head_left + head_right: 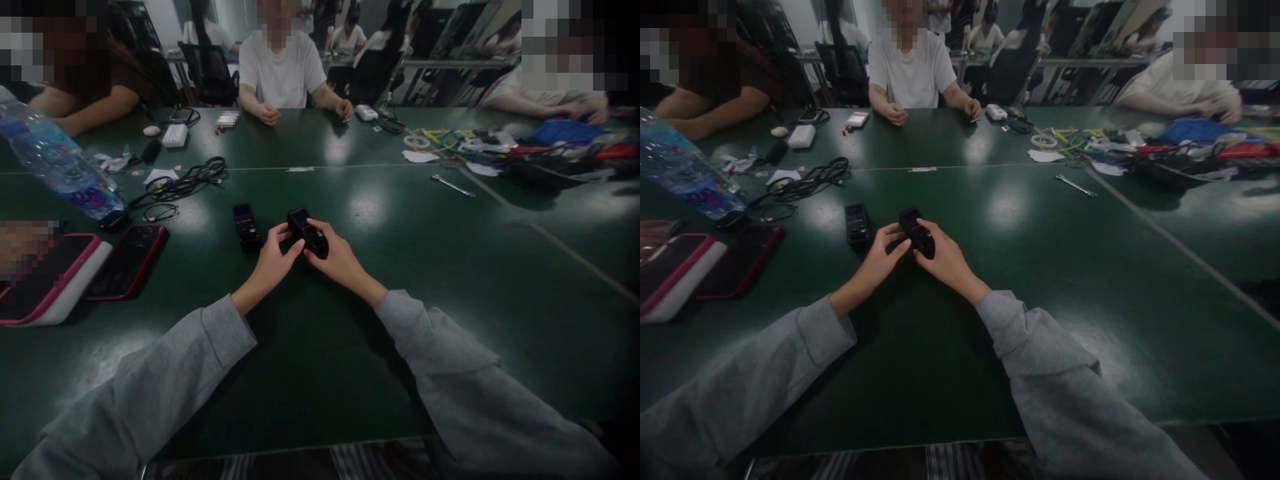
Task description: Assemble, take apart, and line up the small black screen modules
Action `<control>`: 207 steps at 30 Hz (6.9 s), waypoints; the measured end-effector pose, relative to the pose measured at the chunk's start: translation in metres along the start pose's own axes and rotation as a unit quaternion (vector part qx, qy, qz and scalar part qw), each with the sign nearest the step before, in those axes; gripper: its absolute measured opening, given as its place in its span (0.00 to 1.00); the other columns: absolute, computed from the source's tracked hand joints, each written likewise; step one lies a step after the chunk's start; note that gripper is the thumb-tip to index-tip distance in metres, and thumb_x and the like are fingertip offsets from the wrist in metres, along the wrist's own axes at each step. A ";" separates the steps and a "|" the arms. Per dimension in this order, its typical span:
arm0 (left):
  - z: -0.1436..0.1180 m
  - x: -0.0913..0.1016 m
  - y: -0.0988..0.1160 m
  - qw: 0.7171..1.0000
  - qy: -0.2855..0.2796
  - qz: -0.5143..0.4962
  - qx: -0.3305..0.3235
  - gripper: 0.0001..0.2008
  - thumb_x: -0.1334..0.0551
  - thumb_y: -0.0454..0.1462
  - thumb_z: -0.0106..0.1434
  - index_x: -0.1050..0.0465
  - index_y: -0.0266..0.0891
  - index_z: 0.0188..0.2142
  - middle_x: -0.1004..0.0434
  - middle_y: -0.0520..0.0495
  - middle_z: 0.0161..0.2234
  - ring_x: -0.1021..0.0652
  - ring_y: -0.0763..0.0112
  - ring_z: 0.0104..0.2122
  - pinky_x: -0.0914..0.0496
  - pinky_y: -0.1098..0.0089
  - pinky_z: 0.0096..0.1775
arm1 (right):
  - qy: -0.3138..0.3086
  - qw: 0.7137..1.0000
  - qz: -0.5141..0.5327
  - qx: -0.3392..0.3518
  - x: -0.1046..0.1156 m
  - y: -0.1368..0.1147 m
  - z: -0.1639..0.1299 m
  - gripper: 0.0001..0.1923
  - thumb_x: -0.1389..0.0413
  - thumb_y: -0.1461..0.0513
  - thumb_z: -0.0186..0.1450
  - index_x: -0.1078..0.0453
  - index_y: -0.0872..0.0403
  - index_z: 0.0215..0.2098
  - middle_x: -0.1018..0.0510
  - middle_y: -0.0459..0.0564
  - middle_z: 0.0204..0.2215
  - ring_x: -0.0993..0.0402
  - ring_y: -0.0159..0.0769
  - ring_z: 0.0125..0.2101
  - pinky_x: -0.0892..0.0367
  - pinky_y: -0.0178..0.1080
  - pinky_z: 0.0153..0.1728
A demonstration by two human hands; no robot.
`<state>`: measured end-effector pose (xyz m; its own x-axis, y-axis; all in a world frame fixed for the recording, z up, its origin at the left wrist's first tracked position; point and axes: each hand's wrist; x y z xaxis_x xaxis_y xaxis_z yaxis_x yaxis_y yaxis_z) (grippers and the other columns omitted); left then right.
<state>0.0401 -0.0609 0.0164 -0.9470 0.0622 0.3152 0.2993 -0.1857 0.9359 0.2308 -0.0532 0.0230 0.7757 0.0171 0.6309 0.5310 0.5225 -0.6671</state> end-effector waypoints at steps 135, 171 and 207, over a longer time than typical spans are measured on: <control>0.011 0.031 -0.005 0.867 -0.144 -0.424 0.217 0.32 0.39 0.63 0.62 0.23 0.38 0.46 0.19 0.38 0.44 0.23 0.52 0.52 0.31 0.54 0.55 | 0.044 0.966 0.229 -0.110 -0.034 -0.018 0.005 0.29 0.42 0.42 0.66 0.37 0.51 0.56 0.27 0.55 0.49 0.28 0.44 0.50 0.31 0.51 0.54; 0.006 0.037 0.018 0.787 -0.104 -0.534 0.291 0.27 0.47 0.52 0.73 0.28 0.30 0.55 0.18 0.37 0.47 0.19 0.65 0.45 0.30 0.66 0.52 | 0.195 0.958 -0.209 -0.014 0.009 0.033 0.040 0.30 0.50 0.59 0.70 0.43 0.55 0.69 0.42 0.61 0.68 0.44 0.52 0.67 0.40 0.59 0.65; 0.008 0.040 0.010 0.779 -0.114 -0.559 0.260 0.26 0.49 0.54 0.72 0.24 0.35 0.40 0.19 0.40 0.36 0.20 0.62 0.41 0.29 0.63 0.48 | 0.031 0.995 -0.088 0.029 -0.047 -0.041 0.006 0.29 0.48 0.63 0.70 0.43 0.53 0.68 0.29 0.60 0.59 0.31 0.49 0.59 0.32 0.57 0.60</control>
<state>0.0059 -0.0522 0.0398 -0.6225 0.0828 -0.7782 -0.6350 0.5278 0.5641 0.1703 -0.0705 0.0225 0.6930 -0.1314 0.7089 0.6417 0.5607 -0.5233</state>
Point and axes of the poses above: each hand's wrist, its own z-axis towards the middle knuckle, its own x-axis out of the back of the hand, y = z × x
